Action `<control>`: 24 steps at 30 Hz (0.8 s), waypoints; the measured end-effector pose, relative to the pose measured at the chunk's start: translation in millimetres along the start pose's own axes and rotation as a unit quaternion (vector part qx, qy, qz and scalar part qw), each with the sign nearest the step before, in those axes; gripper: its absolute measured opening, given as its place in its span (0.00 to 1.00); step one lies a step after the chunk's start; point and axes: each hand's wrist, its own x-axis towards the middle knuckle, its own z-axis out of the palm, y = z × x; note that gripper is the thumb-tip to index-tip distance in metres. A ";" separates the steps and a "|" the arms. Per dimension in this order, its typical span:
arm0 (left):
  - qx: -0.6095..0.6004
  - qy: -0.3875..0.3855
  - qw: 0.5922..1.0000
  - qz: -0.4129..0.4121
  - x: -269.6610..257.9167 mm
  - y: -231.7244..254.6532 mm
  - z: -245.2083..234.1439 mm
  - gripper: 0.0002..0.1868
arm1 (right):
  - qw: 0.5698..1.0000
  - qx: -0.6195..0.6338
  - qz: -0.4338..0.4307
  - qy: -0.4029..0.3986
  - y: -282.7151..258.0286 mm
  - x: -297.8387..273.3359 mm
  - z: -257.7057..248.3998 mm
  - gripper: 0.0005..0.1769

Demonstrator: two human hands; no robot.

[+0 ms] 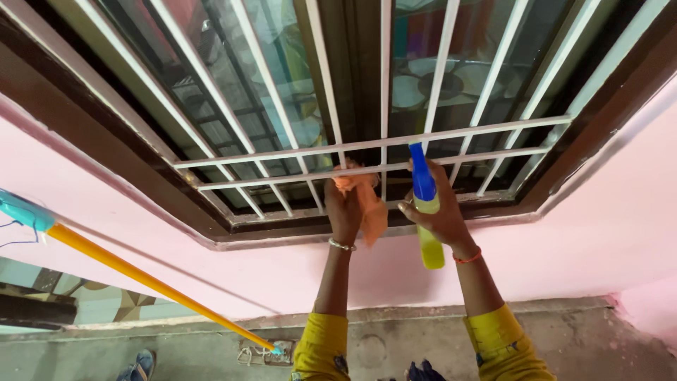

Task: The person cleans a window frame and a large mirror using a spray bottle and a cloth. They spray the surfaces and wipe them down, moving from the window to the mirror.

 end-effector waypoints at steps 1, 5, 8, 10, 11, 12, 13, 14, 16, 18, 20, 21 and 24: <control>0.037 -0.001 0.999 0.016 -1.1 1.0 -1.1 0.20 | 1.000 0.009 -0.002 0.001 -0.7 0.5 0.7 0.50; 0.093 -0.009 0.996 -0.011 -14.3 -15.1 -6.7 0.15 | 0.999 0.025 0.011 0.020 -2.2 -3.4 10.9 0.51; 0.127 -0.025 0.992 0.007 -29.1 -30.1 -11.0 0.15 | 0.999 0.039 0.001 0.019 -3.2 0.5 11.2 0.51; 0.138 -0.024 0.990 0.017 -31.7 -35.6 -10.5 0.15 | 0.999 0.039 -0.007 0.016 -3.0 0.5 11.5 0.50; 0.144 -0.023 0.989 0.023 -31.9 -36.1 -9.9 0.15 | 0.999 0.031 -0.008 0.017 -3.5 0.9 11.3 0.50; 0.139 -0.014 0.990 0.024 -34.3 -35.1 -9.2 0.15 | 1.000 0.023 -0.007 0.016 -4.0 0.6 11.4 0.50; 0.134 -0.006 0.991 0.025 -37.4 -33.3 -7.7 0.16 | 1.000 0.022 -0.002 0.015 -4.6 -0.4 10.8 0.50; 0.129 0.002 0.991 0.029 -38.4 -31.7 -6.6 0.17 | 1.000 0.022 0.001 0.016 -4.9 -0.3 10.3 0.50; 0.108 0.027 0.994 0.004 -46.5 -28.3 -4.8 0.19 | 1.000 0.022 0.006 0.019 -5.2 -0.7 9.3 0.49; 0.097 0.065 0.993 -0.018 -58.4 -25.0 -2.3 0.19 | 0.999 0.023 0.011 0.023 -4.0 -0.9 10.0 0.49; 0.093 0.118 0.988 -0.037 -65.9 -19.7 2.3 0.17 | 1.000 0.012 0.004 0.026 -1.3 -1.7 10.4 0.50; 0.061 0.111 0.991 -0.040 -66.8 -15.1 6.5 0.17 | 1.000 0.006 0.000 0.026 0.1 -1.7 9.7 0.50; -0.008 0.084 0.995 -0.043 -67.7 7.3 14.2 0.18 | 0.999 0.046 -0.002 0.025 4.6 -2.7 8.7 0.51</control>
